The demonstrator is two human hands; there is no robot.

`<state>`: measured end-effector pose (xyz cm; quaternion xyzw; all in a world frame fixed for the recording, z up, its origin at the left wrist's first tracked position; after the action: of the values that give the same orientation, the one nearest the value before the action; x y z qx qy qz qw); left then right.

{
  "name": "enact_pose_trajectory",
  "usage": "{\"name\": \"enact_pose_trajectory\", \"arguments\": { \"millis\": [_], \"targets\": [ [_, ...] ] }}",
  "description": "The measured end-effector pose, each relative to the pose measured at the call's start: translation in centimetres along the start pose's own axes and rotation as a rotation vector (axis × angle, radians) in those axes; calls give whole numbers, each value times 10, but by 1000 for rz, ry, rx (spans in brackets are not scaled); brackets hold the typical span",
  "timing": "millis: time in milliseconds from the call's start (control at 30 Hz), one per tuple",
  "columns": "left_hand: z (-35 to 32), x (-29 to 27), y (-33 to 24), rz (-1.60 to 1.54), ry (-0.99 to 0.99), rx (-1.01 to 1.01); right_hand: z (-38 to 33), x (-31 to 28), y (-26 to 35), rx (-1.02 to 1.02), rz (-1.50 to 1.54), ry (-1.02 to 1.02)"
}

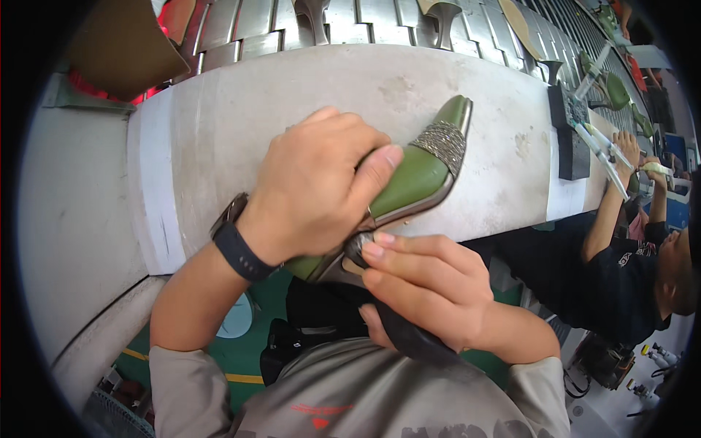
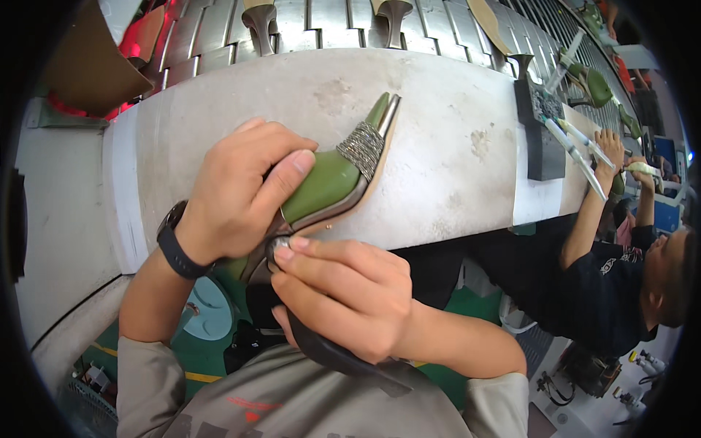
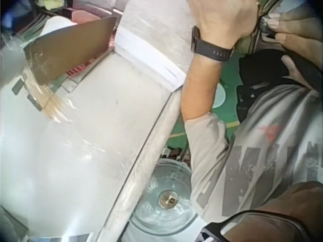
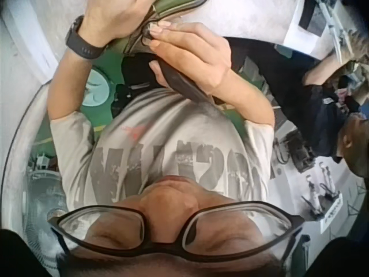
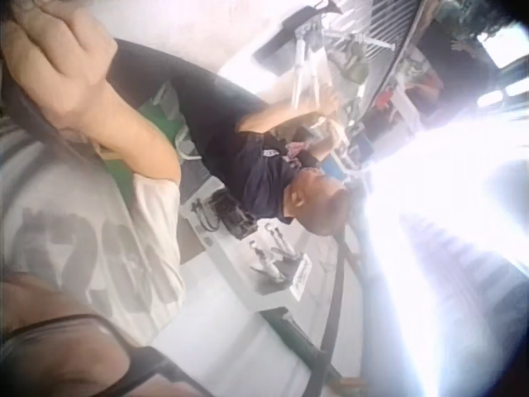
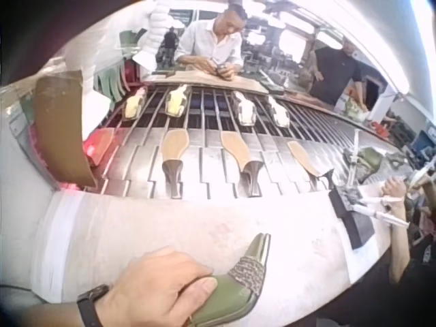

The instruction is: The person positions and attaches the outer sole to the bottom of a high-heeled shoe, using a small hammer to tap and secure the edges, and then applies a liquid substance from a syringe along the seam.

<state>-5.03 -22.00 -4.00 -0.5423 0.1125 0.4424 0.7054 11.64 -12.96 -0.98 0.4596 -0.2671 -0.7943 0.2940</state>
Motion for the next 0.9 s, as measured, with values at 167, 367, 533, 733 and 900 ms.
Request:
{"name": "enact_pose_trajectory", "arguments": {
  "millis": [167,367,533,733,900],
  "targets": [
    [-9,6,-8,-9,-36,-111,-33,-1,-9,79,123,-116],
    [-15,12,-11,-7,-124,-65,-55,0,-18,156,207,-178],
    [-13,11,-15,32,-84,-63,-33,-15,-7,199,65,-33],
    [-10,11,-20,74,-106,-29,19,-41,1,268,33,215],
    [-5,13,-17,38,-82,-48,-7,-33,-6,315,123,63]
  ]
}}
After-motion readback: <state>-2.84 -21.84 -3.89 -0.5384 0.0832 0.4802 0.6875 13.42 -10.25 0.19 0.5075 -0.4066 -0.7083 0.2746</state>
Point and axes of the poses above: each hand's wrist, its own z-axis towards the middle knuckle, its own x-axis out of the palm, y = z × x, the point moved 3 cm from there along z, towards the middle knuckle, and after that the axes turned 12 degrees about x, right-handed, at the moved point
